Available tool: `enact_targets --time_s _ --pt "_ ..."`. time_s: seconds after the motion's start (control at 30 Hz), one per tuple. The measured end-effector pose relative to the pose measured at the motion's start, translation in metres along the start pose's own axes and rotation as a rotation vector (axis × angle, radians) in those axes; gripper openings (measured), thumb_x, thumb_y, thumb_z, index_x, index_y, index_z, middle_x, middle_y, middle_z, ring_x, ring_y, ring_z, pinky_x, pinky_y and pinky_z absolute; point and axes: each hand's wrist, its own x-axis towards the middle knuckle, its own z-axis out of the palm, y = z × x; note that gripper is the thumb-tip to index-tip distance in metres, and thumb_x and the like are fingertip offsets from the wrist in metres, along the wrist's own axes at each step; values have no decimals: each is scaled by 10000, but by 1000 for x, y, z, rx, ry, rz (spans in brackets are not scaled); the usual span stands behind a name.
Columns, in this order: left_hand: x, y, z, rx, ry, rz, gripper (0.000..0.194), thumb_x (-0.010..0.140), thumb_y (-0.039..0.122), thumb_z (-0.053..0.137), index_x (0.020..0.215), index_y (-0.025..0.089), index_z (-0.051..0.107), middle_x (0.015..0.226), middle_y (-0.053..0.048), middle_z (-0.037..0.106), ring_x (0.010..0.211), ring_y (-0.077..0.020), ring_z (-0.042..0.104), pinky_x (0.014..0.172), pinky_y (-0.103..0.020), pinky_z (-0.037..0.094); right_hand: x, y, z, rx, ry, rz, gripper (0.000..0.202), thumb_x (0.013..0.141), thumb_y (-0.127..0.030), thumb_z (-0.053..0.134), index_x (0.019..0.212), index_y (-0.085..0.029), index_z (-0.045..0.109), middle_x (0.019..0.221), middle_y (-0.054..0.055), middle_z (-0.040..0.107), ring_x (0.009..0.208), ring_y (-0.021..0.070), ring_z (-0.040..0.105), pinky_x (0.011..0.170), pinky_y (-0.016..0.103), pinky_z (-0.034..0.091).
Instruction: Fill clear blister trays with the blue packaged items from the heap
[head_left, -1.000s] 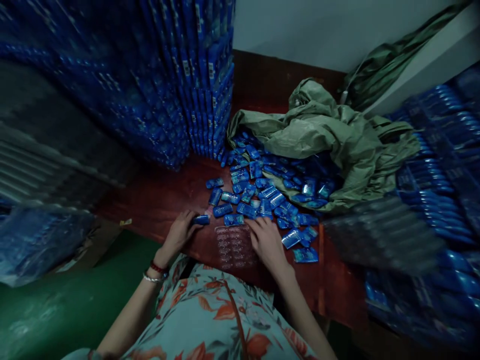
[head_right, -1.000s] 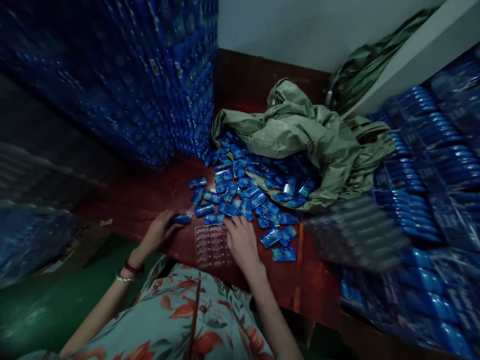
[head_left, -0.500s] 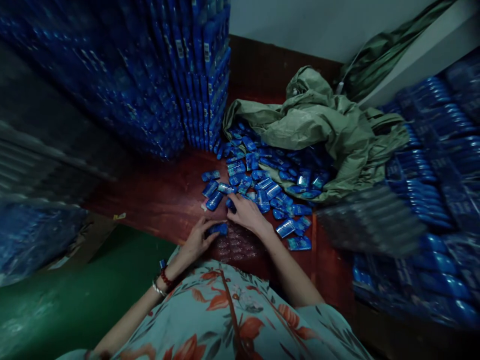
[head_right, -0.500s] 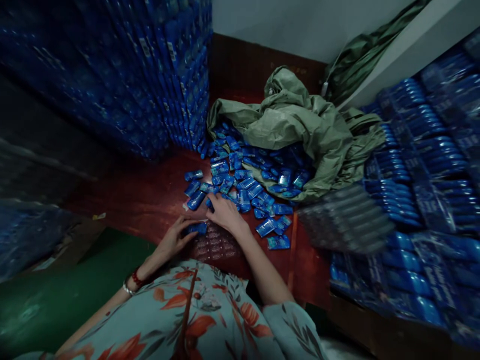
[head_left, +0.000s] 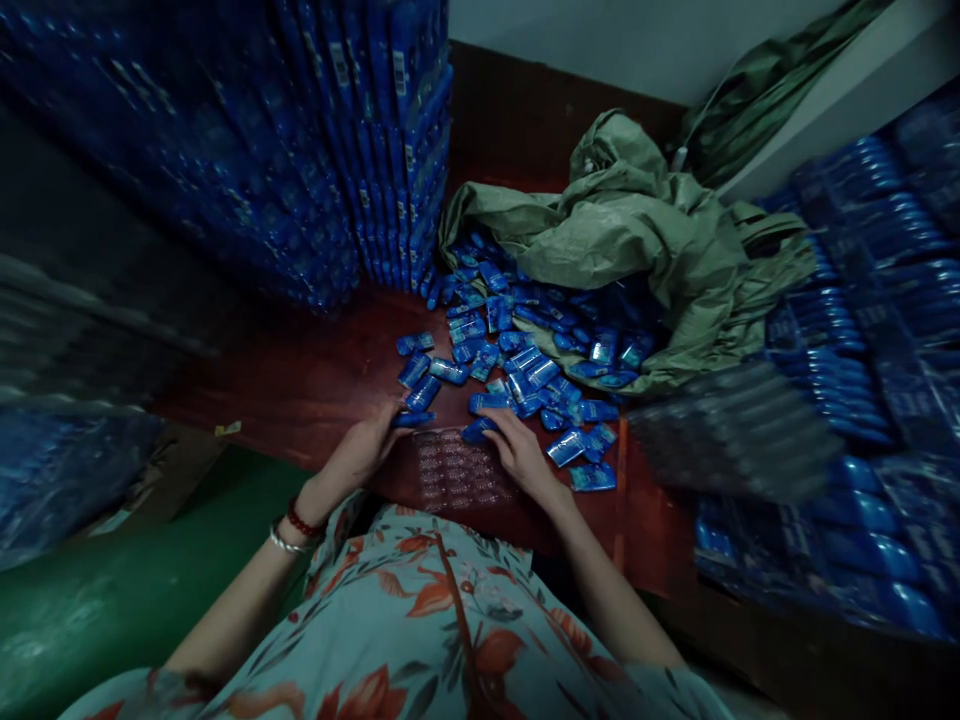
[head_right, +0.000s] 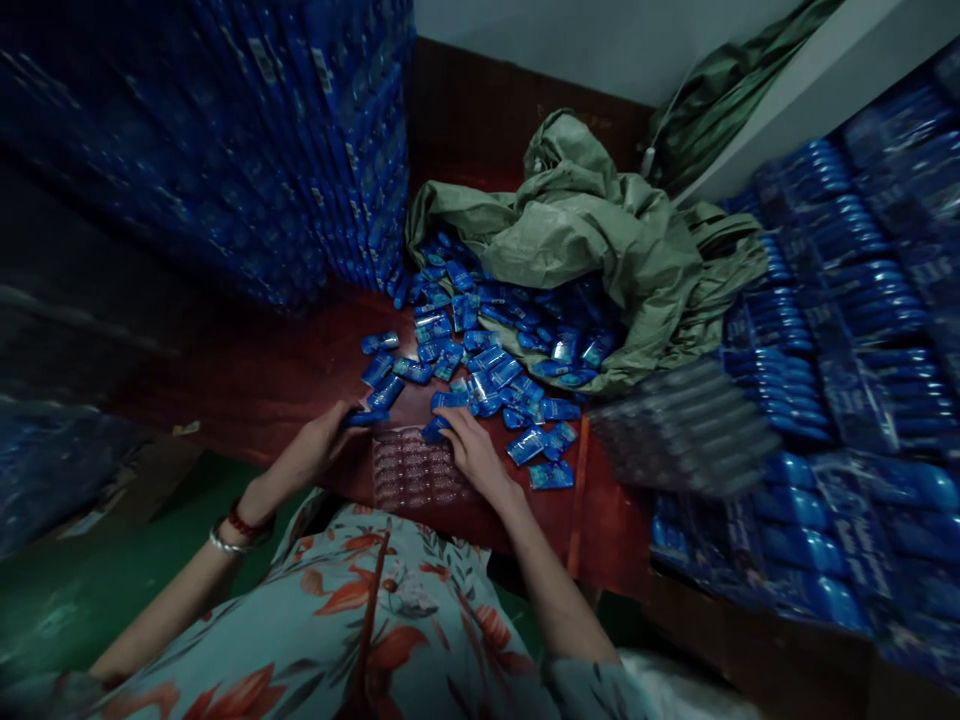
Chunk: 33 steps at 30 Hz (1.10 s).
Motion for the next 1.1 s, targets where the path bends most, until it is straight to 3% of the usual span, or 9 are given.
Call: enact_targets --time_s 0.1,0.17,0.27,0.37,0.7,0.83,0.9,0.97,1.1 --pt "1 24 7 23 -20 48 244 921 233 434 1144 199 525 1145 -104 566 998 -209 594 863 -330 484 -10 0 16 -38 79 -20 299 937 -228 352 1186 -225 517 1132 86 582 1083 178 554 946 331 436" --pt "1 33 16 56 14 34 234 918 215 435 1124 203 547 1166 -105 550 1020 -213 585 870 -326 481 -17 -1 25 -43 172 47 293 932 -237 372 1196 -210 496 1132 89 590 1063 180 568 929 327 448" --pt "1 33 28 80 124 -13 278 908 181 435 1171 199 523 1159 -108 551 1068 -227 558 903 -351 470 -25 -4 36 -1 285 219 300 906 -299 451 1189 -201 462 1067 78 621 970 187 609 856 324 484" --pt "4 25 30 118 161 -13 322 888 118 417 1188 186 512 1164 -112 545 1074 -223 545 908 -363 469 -26 -6 43 58 328 280 271 879 -329 500 1120 -205 482 988 57 636 888 183 623 805 313 496" --pt "10 26 17 327 -32 142 357 835 18 371 1082 186 566 1079 -103 565 1033 -222 535 904 -383 458 -28 -2 62 109 455 285 241 878 -340 486 1081 -210 498 998 74 625 908 192 613 815 342 499" --pt "21 36 12 421 -137 164 326 821 1 374 1019 176 566 1028 -91 561 995 -224 526 897 -383 449 -28 -3 62 181 481 340 266 899 -320 432 1133 -206 488 944 65 629 740 164 628 710 321 529" --pt "27 44 10 466 -214 183 283 826 9 385 973 169 565 983 -86 560 952 -224 525 861 -378 458 -25 -5 55 156 476 305 268 910 -286 400 1143 -205 506 950 70 631 760 167 632 728 328 530" --pt "31 51 9 514 -274 186 236 837 27 397 939 156 566 958 -94 561 917 -235 524 824 -386 465 -20 -8 46 51 413 178 270 909 -239 393 1135 -211 540 1014 83 627 908 189 617 827 353 507" --pt "31 53 12 551 -280 158 221 846 32 385 925 129 567 976 -125 558 925 -258 515 798 -407 469 -11 -19 29 -214 90 -66 362 885 -104 364 1189 -192 539 1054 96 605 1012 199 553 896 343 470"
